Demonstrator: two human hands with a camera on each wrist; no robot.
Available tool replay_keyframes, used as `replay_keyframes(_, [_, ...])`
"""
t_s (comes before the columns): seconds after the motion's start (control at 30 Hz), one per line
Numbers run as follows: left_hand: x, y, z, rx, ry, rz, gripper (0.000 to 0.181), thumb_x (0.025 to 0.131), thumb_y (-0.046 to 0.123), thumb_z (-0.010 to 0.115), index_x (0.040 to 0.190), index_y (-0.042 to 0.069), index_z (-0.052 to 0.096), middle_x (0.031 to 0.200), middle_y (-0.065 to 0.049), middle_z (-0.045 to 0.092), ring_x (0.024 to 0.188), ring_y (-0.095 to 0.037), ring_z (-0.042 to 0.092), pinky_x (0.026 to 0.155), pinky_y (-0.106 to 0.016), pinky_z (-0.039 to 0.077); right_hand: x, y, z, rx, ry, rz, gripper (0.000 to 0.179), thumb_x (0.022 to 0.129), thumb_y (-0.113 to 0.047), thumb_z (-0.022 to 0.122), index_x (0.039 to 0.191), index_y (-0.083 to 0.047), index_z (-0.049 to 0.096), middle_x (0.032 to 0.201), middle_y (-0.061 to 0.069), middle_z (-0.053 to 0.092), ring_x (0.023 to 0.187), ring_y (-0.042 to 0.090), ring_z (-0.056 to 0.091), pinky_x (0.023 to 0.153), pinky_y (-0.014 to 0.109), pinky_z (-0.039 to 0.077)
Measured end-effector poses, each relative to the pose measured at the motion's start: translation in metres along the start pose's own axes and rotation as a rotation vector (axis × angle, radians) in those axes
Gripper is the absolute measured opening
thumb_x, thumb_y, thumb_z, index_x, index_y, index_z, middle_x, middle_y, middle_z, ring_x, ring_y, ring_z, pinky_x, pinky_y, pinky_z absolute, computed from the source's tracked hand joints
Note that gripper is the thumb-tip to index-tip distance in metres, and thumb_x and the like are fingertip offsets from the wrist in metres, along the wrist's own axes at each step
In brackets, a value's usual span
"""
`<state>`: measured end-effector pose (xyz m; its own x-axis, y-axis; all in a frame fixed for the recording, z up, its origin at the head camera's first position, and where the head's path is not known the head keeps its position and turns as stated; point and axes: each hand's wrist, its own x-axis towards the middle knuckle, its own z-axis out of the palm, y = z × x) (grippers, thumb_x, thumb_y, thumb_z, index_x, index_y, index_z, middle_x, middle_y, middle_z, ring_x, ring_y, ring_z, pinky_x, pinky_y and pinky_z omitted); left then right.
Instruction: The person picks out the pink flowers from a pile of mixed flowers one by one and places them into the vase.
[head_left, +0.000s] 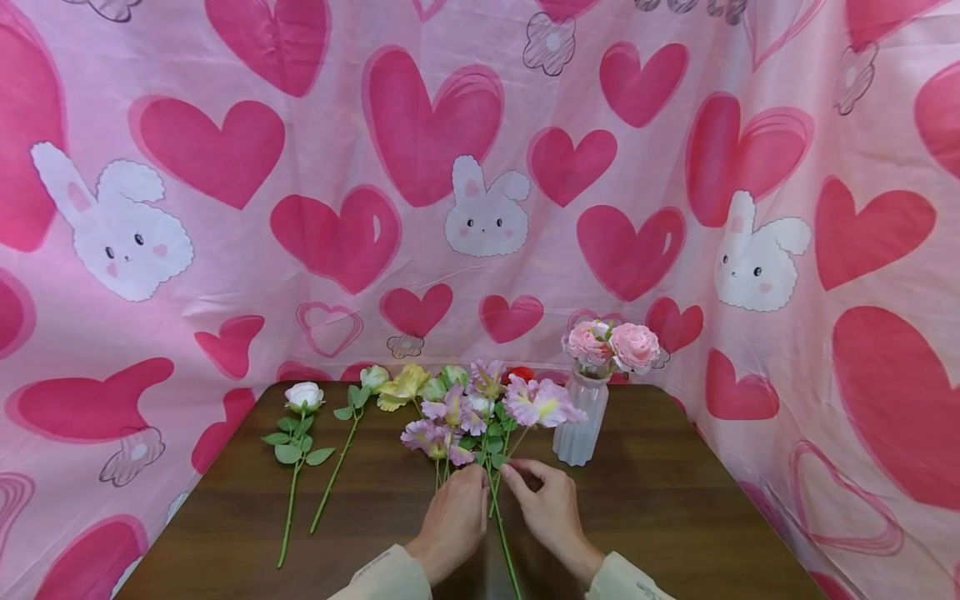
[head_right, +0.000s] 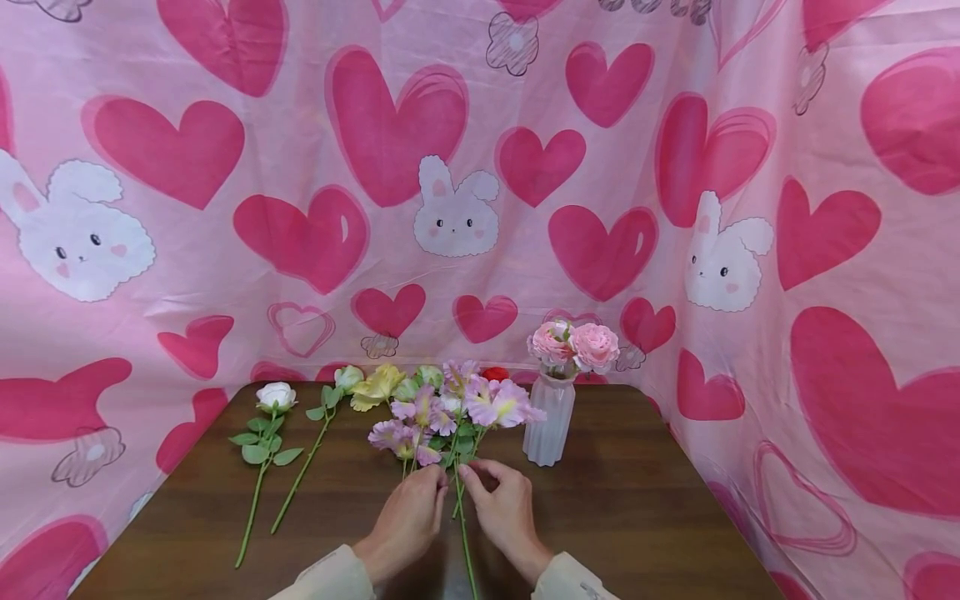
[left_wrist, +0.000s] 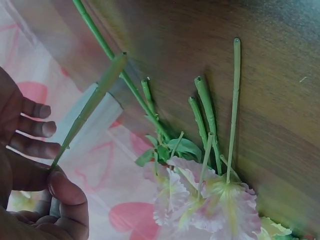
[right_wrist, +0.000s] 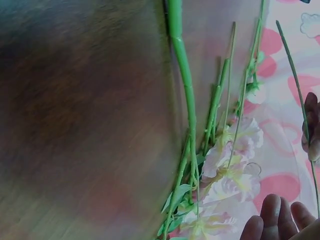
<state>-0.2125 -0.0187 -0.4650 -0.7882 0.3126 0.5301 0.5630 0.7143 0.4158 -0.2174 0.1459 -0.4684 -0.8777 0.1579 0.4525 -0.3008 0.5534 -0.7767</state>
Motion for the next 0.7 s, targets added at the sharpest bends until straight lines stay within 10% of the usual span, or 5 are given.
replay_keyframes(0.7, [0.0003, 0.0014, 0.0002, 0.024, 0.0, 0.047, 0.015, 0.095, 0.004, 0.069, 0.087, 0.012, 0.058, 0.077, 0.006, 0.053, 0.075, -0.015, 0.055, 0.065, -0.032, 0.048, 0.0057, -0.0091, -0.0007, 0.126, 0.084, 0.036, 0.011, 0.09, -0.014, 0.08, 0.08, -0.011, 0.078, 0.07, -0.003, 0.071, 0.064, 0.008, 0.062, 0.059, 0.023, 0.047])
